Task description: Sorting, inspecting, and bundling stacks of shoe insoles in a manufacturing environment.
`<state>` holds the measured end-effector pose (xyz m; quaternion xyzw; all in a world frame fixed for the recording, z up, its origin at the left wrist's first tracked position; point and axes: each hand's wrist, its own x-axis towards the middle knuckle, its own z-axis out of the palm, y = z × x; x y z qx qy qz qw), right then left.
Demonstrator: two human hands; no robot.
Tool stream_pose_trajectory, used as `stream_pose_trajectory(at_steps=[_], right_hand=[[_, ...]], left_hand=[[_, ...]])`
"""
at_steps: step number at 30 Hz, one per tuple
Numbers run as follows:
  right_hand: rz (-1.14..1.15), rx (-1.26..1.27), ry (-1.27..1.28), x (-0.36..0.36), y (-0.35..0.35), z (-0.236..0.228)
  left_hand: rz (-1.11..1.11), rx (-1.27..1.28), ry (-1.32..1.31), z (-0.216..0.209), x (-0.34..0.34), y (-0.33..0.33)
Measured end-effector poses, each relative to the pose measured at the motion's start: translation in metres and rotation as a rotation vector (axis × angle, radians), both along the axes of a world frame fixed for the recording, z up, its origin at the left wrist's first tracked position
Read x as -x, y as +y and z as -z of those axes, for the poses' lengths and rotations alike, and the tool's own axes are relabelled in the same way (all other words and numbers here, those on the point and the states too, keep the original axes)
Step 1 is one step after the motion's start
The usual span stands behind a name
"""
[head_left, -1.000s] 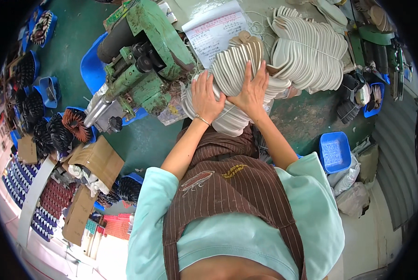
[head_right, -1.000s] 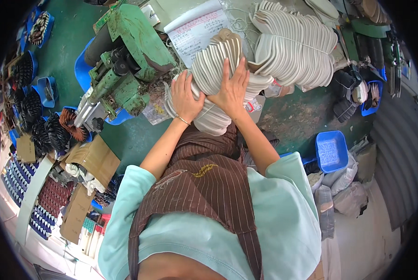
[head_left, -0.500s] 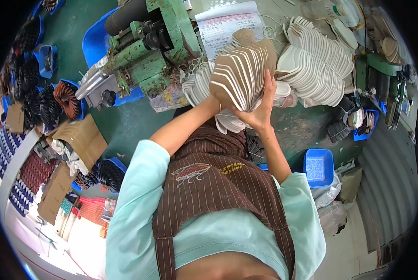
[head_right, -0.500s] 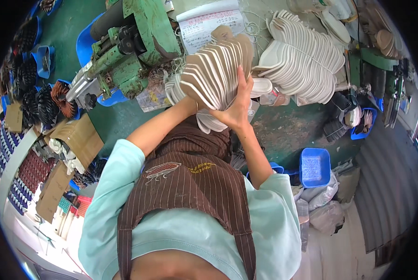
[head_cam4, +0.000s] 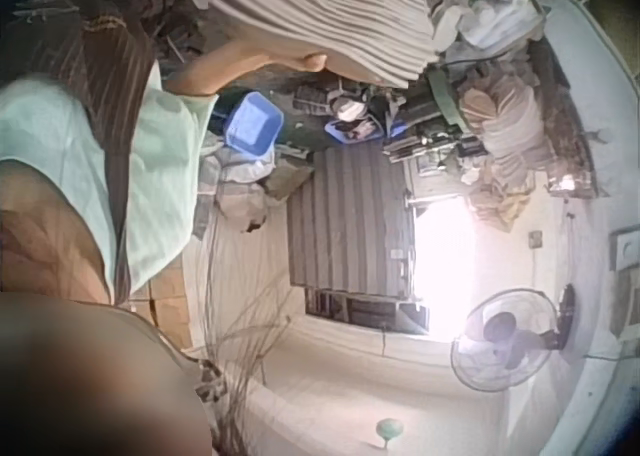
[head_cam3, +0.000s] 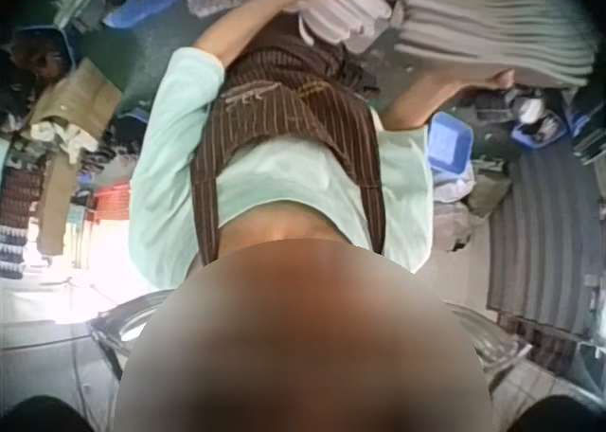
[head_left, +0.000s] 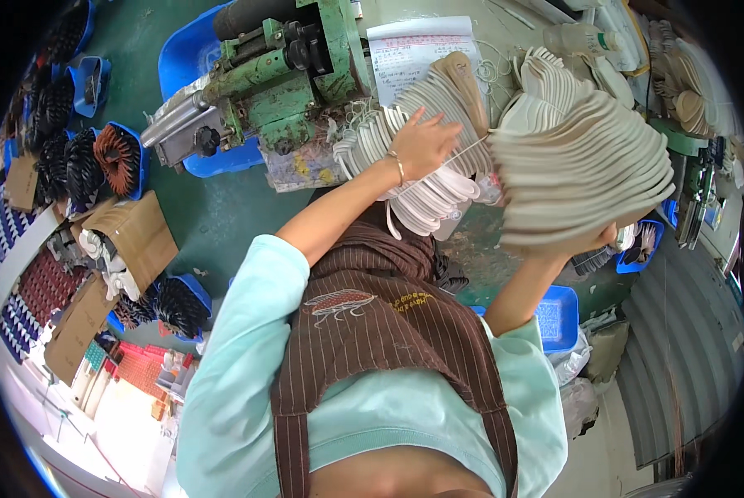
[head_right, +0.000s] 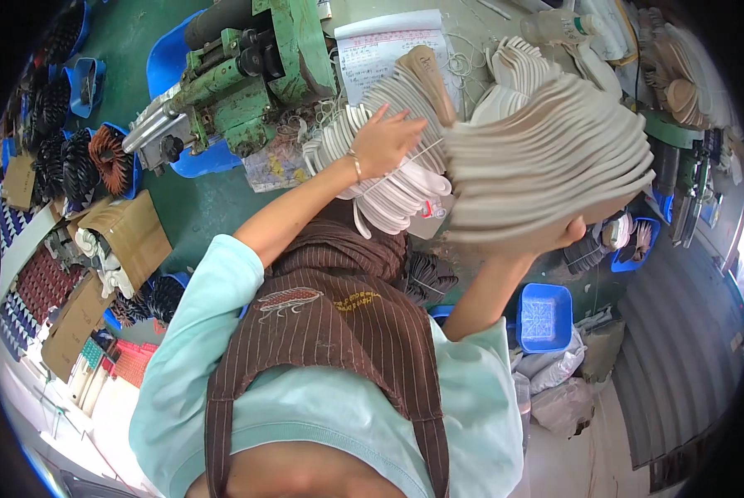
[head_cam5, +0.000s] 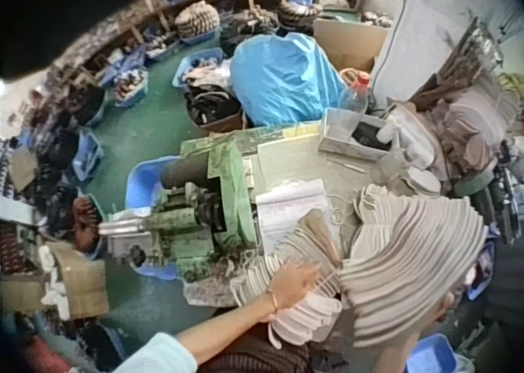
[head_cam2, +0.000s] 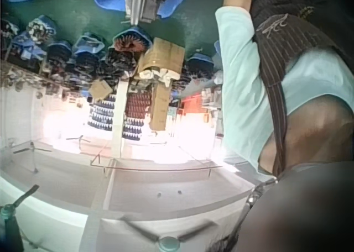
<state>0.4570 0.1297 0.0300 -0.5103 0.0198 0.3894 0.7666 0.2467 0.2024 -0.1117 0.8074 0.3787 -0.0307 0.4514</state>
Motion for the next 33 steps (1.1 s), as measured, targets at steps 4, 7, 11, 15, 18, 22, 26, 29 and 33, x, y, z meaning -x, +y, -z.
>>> stream_pose_trajectory(at_steps=[4, 7, 11, 15, 18, 22, 26, 29, 33], right_hand=[[-0.362, -0.616, 0.335, 0.010, -0.053, 0.014], [-0.334, -0.692, 0.579, 0.042, -0.068, 0.012], [-0.625, -0.182, 0.155, 0.076, -0.066, -0.033], [-0.617, 0.110, -0.019, 0.127, -0.065, -0.072], [-0.692, 0.056, -0.187, 0.179, -0.073, -0.072], [-0.973, -0.078, -0.506, 0.266, -0.055, -0.090], [-1.190, 0.065, -0.618, 0.341, -0.034, -0.100], [-0.962, -0.050, -0.508, 0.409, -0.028, -0.108], [-0.911, -0.085, -0.555, 0.448, -0.026, -0.094]], left_hand=[[-0.494, 0.664, -0.867, -0.078, 0.002, 0.007], [-0.311, 0.767, -0.918, -0.137, 0.019, -0.012], [-0.346, 0.376, -0.766, -0.160, 0.054, -0.035], [-0.411, 0.295, -0.795, -0.175, 0.095, -0.043], [-0.449, 0.187, -0.869, -0.186, 0.131, -0.046], [-0.584, 0.016, -0.981, -0.194, 0.213, -0.050], [-0.738, 0.066, -0.923, -0.195, 0.297, -0.055], [-0.923, 0.117, -0.901, -0.173, 0.351, -0.065], [-0.987, 0.284, -0.919, -0.165, 0.403, -0.071]])
